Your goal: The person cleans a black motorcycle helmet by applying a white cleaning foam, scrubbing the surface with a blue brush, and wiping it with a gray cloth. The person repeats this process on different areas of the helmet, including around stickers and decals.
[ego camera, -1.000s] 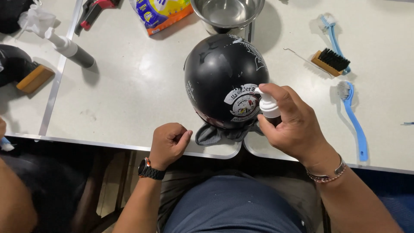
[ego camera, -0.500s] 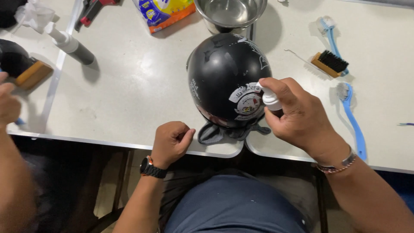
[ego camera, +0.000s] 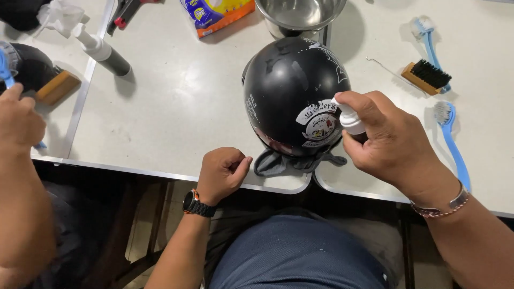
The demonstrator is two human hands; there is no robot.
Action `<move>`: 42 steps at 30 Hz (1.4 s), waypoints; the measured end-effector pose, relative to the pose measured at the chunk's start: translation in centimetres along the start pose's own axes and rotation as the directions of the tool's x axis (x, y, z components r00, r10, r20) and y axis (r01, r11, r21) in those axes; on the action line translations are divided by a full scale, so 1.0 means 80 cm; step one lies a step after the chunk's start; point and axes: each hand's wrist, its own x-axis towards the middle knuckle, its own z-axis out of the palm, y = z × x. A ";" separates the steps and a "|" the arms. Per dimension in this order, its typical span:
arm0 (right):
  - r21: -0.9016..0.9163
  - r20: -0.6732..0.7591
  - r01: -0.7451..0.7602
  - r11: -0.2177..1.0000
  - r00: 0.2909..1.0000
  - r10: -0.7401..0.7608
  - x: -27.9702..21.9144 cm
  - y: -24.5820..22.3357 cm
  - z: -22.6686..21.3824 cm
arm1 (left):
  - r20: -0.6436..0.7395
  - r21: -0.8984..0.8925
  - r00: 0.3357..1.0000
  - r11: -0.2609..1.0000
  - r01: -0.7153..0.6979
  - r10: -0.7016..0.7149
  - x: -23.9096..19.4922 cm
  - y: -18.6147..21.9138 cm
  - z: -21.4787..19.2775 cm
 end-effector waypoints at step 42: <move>0.198 -0.102 0.131 0.971 0.988 -0.112 -0.028 0.019 0.029 | 0.028 0.067 0.999 0.997 -0.023 0.021 0.000 -0.001 0.005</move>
